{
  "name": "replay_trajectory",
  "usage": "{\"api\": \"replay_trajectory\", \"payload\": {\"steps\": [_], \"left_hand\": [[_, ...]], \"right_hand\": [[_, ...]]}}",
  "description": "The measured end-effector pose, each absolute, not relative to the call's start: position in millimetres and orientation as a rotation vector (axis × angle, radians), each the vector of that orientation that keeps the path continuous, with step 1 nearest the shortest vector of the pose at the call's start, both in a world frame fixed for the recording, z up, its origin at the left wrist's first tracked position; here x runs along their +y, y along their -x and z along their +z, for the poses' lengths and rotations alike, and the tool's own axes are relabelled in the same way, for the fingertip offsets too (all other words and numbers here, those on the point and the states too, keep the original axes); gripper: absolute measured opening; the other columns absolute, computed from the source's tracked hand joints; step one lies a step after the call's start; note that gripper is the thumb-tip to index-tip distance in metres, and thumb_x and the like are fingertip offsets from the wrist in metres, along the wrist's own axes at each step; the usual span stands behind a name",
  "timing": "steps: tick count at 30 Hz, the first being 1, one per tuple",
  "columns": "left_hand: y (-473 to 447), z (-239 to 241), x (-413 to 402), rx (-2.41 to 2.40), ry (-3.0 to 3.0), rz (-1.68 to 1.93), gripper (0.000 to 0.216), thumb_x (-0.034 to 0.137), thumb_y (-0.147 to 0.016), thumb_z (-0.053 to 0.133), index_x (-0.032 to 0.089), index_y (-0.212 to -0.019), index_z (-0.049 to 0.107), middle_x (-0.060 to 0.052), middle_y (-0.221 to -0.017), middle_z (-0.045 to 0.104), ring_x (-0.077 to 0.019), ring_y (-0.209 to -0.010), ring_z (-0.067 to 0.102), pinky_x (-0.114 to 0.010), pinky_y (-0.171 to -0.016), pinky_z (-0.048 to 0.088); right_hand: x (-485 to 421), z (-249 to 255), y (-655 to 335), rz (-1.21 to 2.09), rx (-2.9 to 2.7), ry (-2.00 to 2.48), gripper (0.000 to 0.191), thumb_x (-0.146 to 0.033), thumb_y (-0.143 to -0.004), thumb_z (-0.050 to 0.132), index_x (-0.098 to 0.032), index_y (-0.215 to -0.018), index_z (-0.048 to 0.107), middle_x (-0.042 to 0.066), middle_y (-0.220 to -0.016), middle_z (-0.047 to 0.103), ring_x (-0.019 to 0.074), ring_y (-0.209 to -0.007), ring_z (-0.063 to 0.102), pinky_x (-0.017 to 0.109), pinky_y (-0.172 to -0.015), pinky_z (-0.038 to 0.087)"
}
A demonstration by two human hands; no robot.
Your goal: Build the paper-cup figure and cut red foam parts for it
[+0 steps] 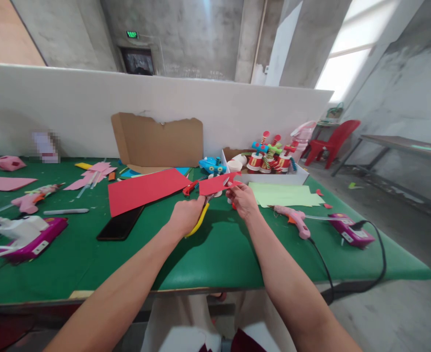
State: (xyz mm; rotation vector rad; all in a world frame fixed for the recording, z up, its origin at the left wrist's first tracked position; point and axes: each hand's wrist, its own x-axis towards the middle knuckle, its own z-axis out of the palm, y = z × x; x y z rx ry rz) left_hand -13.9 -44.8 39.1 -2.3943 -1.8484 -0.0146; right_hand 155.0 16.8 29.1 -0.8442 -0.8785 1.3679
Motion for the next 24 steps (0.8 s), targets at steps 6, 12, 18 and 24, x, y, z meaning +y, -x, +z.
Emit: {"api": "replay_trajectory", "payload": {"steps": [6, 12, 18, 24], "left_hand": [[14.0, 38.3, -45.4, -1.841, 2.386, -0.012, 0.035, 0.017, -0.091, 0.033, 0.013, -0.124, 0.048, -0.015, -0.091, 0.071, -0.0303, -0.081, 0.071, -0.039, -0.069, 0.054], [14.3, 38.5, -45.4, -1.828, 2.389, 0.001, 0.040, 0.017, -0.091, 0.031, 0.012, -0.128, 0.046, -0.016, -0.093, 0.071, -0.0308, -0.082, 0.070, -0.040, -0.068, 0.054], [14.8, 37.1, -44.2, -1.838, 2.382, 0.003, 0.038, 0.017, -0.091, 0.032, 0.013, -0.126, 0.048, -0.016, -0.092, 0.071, -0.0301, -0.082, 0.071, -0.038, -0.069, 0.054], [14.8, 36.6, -44.7, -1.821, 2.381, -0.014, 0.040, 0.018, -0.092, 0.031, 0.012, -0.129, 0.046, -0.017, -0.090, 0.071, -0.0306, -0.081, 0.071, -0.038, -0.068, 0.054]], "right_hand": [[17.6, 27.8, -155.8, 1.368, -0.877, 0.861, 0.031, -0.036, -0.050, 0.085, -0.019, -0.065, 0.063, -0.006, -0.048, 0.057, 0.0060, -0.045, 0.051, 0.016, -0.042, 0.039], [19.9, 25.7, -156.0, 1.369, -0.875, 0.867, 0.036, -0.040, -0.049, 0.086, -0.019, -0.066, 0.062, -0.005, -0.049, 0.058, 0.0065, -0.045, 0.052, 0.016, -0.038, 0.033], [20.3, 25.3, -157.2, 1.367, -0.883, 0.859, 0.037, -0.040, -0.049, 0.086, -0.018, -0.066, 0.061, -0.005, -0.049, 0.058, 0.0060, -0.045, 0.052, 0.016, -0.040, 0.035], [21.9, 23.8, -157.0, 1.368, -0.873, 0.846, 0.036, -0.040, -0.049, 0.085, -0.019, -0.066, 0.062, -0.005, -0.050, 0.058, 0.0064, -0.045, 0.052, 0.016, -0.037, 0.030]]}}
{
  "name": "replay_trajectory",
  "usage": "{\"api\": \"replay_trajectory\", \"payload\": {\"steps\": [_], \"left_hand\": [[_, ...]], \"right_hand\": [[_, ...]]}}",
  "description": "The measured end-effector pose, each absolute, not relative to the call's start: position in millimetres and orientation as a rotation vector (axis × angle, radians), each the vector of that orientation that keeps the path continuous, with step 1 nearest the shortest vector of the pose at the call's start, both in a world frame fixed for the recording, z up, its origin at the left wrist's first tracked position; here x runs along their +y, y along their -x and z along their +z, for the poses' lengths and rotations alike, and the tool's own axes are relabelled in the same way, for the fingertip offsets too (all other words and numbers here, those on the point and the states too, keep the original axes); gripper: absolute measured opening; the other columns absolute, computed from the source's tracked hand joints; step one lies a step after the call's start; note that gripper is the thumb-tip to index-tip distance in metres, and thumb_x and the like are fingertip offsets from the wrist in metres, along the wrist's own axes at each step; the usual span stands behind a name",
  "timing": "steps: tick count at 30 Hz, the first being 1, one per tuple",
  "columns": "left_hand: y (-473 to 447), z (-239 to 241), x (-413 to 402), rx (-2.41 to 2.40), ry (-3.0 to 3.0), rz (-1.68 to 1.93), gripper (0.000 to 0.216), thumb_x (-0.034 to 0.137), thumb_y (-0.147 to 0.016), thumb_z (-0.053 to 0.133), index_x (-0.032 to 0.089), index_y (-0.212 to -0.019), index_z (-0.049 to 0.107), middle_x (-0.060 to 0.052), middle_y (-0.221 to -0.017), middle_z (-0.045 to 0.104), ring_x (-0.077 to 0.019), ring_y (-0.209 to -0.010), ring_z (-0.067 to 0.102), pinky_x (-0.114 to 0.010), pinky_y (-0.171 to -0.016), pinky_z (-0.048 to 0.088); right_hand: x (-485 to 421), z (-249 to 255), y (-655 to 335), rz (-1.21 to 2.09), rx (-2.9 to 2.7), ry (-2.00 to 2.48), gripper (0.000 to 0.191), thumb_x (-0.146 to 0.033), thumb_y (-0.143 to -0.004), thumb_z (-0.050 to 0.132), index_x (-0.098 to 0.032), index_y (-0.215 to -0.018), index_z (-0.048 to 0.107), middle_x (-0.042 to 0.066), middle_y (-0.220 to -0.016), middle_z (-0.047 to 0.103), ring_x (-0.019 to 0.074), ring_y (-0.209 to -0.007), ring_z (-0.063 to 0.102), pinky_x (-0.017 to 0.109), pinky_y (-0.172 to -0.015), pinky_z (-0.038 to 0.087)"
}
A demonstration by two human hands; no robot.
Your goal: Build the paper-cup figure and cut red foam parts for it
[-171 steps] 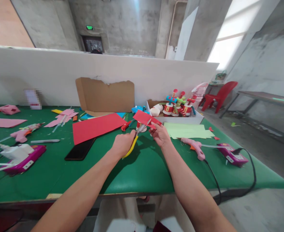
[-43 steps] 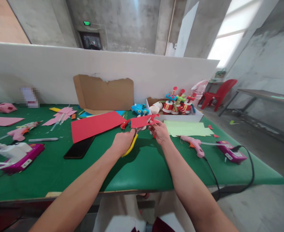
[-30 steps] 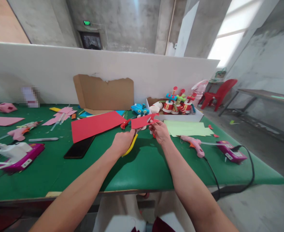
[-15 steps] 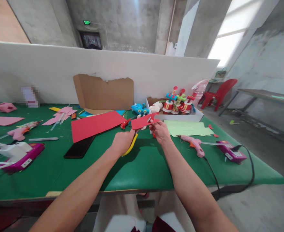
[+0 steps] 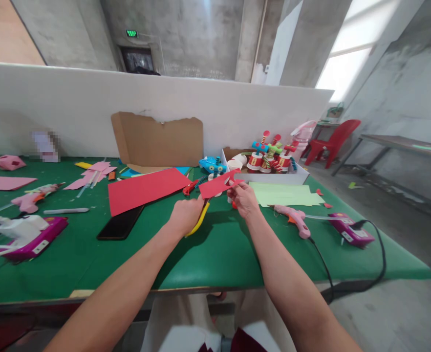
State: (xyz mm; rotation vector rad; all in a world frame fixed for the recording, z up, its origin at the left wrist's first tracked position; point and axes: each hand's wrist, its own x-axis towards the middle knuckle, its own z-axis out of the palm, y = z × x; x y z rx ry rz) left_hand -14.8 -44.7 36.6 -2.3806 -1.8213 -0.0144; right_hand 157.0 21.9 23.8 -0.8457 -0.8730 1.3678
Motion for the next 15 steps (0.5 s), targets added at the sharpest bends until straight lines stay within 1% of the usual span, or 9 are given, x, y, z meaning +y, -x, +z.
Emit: {"api": "replay_trajectory", "payload": {"steps": [2, 8, 15], "left_hand": [[14.6, 36.8, -44.7, -1.825, 2.376, -0.009, 0.040, 0.018, -0.092, 0.030, 0.012, -0.128, 0.047, -0.017, -0.090, 0.071, -0.0306, -0.081, 0.071, -0.038, -0.067, 0.054], [13.7, 37.8, -45.8, -1.828, 2.366, -0.008, 0.039, 0.017, -0.092, 0.029, 0.012, -0.126, 0.048, -0.017, -0.089, 0.071, -0.0305, -0.082, 0.071, -0.038, -0.068, 0.054], [13.6, 36.9, -46.2, -1.832, 2.374, -0.034, 0.038, 0.019, -0.093, 0.029, 0.010, -0.124, 0.049, -0.017, -0.086, 0.070, -0.0309, -0.082, 0.071, -0.039, -0.069, 0.054]], "right_hand": [[22.1, 23.9, -156.8, 1.368, -0.869, 0.839, 0.036, -0.040, -0.049, 0.086, -0.018, -0.066, 0.063, -0.005, -0.050, 0.058, 0.0060, -0.045, 0.051, 0.016, -0.037, 0.031], [21.4, 25.7, -157.3, 1.366, -0.881, 0.824, 0.034, -0.039, -0.050, 0.086, -0.019, -0.067, 0.063, -0.006, -0.052, 0.058, 0.0051, -0.046, 0.050, 0.016, -0.043, 0.040], [20.1, 26.8, -157.7, 1.375, -0.874, 0.799, 0.033, -0.038, -0.049, 0.087, -0.019, -0.067, 0.066, -0.006, -0.053, 0.058, 0.0046, -0.048, 0.049, 0.016, -0.046, 0.043]]}}
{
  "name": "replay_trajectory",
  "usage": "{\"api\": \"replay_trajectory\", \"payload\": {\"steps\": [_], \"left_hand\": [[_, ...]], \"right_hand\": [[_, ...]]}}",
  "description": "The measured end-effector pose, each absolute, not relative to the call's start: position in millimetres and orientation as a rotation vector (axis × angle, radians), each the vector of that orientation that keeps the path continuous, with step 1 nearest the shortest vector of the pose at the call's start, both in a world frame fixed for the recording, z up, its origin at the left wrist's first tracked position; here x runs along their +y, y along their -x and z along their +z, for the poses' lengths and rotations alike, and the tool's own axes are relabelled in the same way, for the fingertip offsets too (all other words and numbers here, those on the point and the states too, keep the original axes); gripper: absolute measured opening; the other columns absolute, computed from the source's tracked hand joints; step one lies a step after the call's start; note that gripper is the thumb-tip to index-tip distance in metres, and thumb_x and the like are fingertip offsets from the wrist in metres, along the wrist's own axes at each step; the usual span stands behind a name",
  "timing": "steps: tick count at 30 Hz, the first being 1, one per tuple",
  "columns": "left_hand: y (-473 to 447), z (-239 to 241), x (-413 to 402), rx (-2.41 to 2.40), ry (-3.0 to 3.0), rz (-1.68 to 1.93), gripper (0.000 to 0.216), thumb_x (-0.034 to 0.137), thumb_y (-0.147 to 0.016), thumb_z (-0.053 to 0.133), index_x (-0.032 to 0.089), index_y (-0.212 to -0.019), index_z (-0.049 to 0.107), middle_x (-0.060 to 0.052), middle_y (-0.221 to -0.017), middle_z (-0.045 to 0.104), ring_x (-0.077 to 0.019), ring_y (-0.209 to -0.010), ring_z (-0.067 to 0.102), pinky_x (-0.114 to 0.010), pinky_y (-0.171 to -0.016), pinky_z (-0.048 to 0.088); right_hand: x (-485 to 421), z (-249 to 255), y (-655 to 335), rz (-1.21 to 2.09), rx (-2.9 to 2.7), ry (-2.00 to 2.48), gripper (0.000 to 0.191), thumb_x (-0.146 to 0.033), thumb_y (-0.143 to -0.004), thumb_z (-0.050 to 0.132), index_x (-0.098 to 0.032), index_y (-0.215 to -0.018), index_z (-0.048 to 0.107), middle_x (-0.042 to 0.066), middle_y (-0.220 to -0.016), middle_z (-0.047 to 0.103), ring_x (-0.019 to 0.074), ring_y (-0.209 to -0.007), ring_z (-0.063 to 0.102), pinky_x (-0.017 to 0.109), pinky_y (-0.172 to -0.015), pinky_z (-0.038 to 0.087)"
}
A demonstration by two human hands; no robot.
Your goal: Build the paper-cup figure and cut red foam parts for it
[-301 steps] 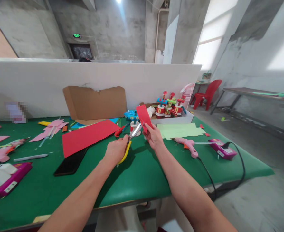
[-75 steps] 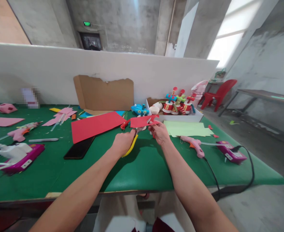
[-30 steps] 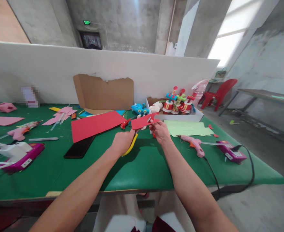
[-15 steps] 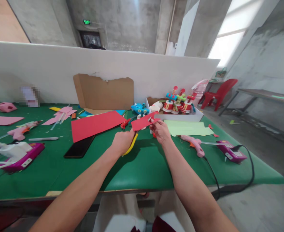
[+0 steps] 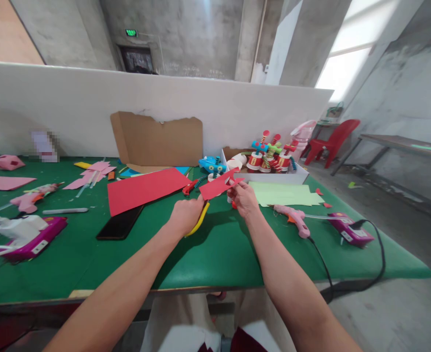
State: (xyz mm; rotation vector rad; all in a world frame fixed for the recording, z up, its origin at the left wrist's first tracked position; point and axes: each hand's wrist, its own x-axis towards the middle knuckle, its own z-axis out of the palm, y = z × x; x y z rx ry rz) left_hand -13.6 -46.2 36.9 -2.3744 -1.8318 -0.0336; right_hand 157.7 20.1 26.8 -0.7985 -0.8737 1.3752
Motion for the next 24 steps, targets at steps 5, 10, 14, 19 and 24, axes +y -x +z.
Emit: {"api": "replay_trajectory", "payload": {"steps": [5, 10, 14, 19, 24], "left_hand": [[13.6, 37.4, -45.9, -1.831, 2.370, -0.008, 0.038, 0.018, -0.093, 0.030, 0.011, -0.125, 0.048, -0.017, -0.087, 0.070, -0.0306, -0.081, 0.071, -0.038, -0.068, 0.054], [13.4, 38.3, -45.6, -1.836, 2.383, 0.014, 0.038, 0.018, -0.092, 0.031, 0.010, -0.126, 0.047, -0.017, -0.088, 0.071, -0.0313, -0.083, 0.071, -0.039, -0.069, 0.054], [13.2, 38.4, -45.8, -1.828, 2.379, 0.020, 0.039, 0.017, -0.092, 0.031, 0.011, -0.126, 0.047, -0.017, -0.088, 0.071, -0.0321, -0.082, 0.071, -0.040, -0.068, 0.054], [13.6, 37.8, -46.3, -1.820, 2.384, 0.020, 0.036, 0.018, -0.092, 0.031, 0.011, -0.122, 0.048, -0.018, -0.089, 0.071, -0.0317, -0.082, 0.071, -0.039, -0.067, 0.053], [14.0, 37.4, -46.0, -1.817, 2.382, 0.005, 0.036, 0.019, -0.092, 0.031, 0.011, -0.122, 0.049, -0.018, -0.088, 0.071, -0.0307, -0.081, 0.071, -0.038, -0.068, 0.053]], "right_hand": [[20.4, 26.3, -157.6, 1.379, -0.867, 0.808, 0.031, -0.036, -0.052, 0.085, -0.018, -0.068, 0.066, -0.005, -0.055, 0.058, 0.0044, -0.048, 0.049, 0.016, -0.046, 0.043], [20.6, 26.1, -157.4, 1.371, -0.868, 0.811, 0.028, -0.034, -0.054, 0.084, -0.019, -0.068, 0.065, -0.005, -0.057, 0.060, 0.0050, -0.048, 0.049, 0.018, -0.048, 0.045], [20.8, 25.6, -158.0, 1.371, -0.876, 0.801, 0.027, -0.035, -0.054, 0.084, -0.019, -0.067, 0.066, -0.005, -0.057, 0.060, 0.0046, -0.048, 0.048, 0.018, -0.049, 0.045], [21.6, 24.8, -159.0, 1.383, -0.881, 0.787, 0.029, -0.036, -0.052, 0.084, -0.019, -0.067, 0.067, -0.005, -0.056, 0.059, 0.0044, -0.048, 0.048, 0.017, -0.048, 0.043], [20.7, 25.6, -158.7, 1.385, -0.874, 0.788, 0.030, -0.038, -0.050, 0.084, -0.019, -0.065, 0.066, -0.005, -0.053, 0.057, 0.0043, -0.048, 0.048, 0.016, -0.048, 0.042]]}}
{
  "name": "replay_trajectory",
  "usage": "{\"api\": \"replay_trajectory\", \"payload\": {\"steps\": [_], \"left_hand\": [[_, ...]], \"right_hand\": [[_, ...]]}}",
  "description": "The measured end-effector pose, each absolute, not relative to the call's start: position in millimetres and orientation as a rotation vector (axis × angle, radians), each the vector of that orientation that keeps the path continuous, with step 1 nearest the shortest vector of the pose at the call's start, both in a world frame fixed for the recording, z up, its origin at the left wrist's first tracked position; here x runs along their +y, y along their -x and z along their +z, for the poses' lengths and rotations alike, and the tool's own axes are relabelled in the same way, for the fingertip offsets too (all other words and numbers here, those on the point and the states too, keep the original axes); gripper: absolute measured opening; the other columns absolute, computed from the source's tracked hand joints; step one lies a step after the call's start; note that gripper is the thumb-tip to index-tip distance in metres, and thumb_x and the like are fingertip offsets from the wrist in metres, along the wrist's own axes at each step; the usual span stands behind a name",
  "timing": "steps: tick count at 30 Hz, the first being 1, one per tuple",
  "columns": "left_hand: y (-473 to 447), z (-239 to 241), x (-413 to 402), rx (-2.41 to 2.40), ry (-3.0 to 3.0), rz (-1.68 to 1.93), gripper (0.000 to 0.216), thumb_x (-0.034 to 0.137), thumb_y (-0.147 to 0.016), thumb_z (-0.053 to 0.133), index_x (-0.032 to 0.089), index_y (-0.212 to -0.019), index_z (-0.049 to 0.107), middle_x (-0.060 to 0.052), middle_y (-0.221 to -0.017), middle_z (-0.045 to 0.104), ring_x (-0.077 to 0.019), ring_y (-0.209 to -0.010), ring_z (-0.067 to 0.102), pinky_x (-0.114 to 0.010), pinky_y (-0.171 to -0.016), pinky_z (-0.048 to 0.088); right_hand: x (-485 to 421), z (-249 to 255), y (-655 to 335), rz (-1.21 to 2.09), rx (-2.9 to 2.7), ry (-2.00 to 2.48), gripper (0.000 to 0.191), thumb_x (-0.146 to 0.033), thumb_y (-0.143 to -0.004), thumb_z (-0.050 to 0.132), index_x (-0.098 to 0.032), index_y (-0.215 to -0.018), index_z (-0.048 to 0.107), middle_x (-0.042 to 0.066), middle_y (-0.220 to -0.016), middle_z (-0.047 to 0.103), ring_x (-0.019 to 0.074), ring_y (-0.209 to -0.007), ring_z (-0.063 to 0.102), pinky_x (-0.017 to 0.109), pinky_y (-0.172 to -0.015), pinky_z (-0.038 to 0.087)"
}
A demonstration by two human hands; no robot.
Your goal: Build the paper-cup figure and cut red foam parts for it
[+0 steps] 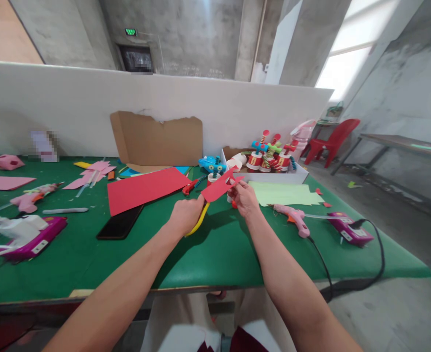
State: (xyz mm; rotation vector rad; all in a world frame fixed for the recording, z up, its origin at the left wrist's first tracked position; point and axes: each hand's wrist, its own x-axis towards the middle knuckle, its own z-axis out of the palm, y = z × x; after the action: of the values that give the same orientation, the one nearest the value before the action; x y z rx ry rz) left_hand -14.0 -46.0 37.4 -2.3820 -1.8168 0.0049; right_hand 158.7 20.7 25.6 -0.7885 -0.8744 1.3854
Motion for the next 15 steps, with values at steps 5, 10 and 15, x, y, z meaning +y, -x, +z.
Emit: {"api": "replay_trajectory", "payload": {"steps": [5, 10, 15], "left_hand": [[14.3, 37.1, -45.2, -1.832, 2.389, -0.002, 0.038, 0.019, -0.092, 0.031, 0.011, -0.126, 0.046, -0.017, -0.085, 0.071, -0.0312, -0.082, 0.071, -0.039, -0.068, 0.053], [14.3, 37.9, -45.1, -1.833, 2.389, 0.029, 0.036, 0.021, -0.092, 0.032, 0.012, -0.124, 0.048, -0.017, -0.089, 0.071, -0.0305, -0.082, 0.071, -0.038, -0.068, 0.053], [13.9, 38.8, -45.4, -1.835, 2.396, 0.031, 0.036, 0.020, -0.092, 0.031, 0.012, -0.122, 0.049, -0.017, -0.088, 0.071, -0.0302, -0.082, 0.071, -0.037, -0.067, 0.053]], "right_hand": [[20.7, 26.0, -158.6, 1.361, -0.888, 0.809, 0.029, -0.038, -0.054, 0.083, -0.019, -0.065, 0.065, -0.005, -0.054, 0.058, 0.0052, -0.047, 0.049, 0.018, -0.048, 0.043], [22.4, 24.6, -159.1, 1.354, -0.912, 0.810, 0.030, -0.039, -0.055, 0.083, -0.019, -0.065, 0.063, -0.006, -0.052, 0.056, 0.0052, -0.047, 0.049, 0.018, -0.049, 0.043], [22.6, 24.5, -159.1, 1.358, -0.890, 0.798, 0.032, -0.039, -0.051, 0.084, -0.019, -0.064, 0.064, -0.006, -0.051, 0.057, 0.0050, -0.047, 0.048, 0.018, -0.049, 0.042]]}}
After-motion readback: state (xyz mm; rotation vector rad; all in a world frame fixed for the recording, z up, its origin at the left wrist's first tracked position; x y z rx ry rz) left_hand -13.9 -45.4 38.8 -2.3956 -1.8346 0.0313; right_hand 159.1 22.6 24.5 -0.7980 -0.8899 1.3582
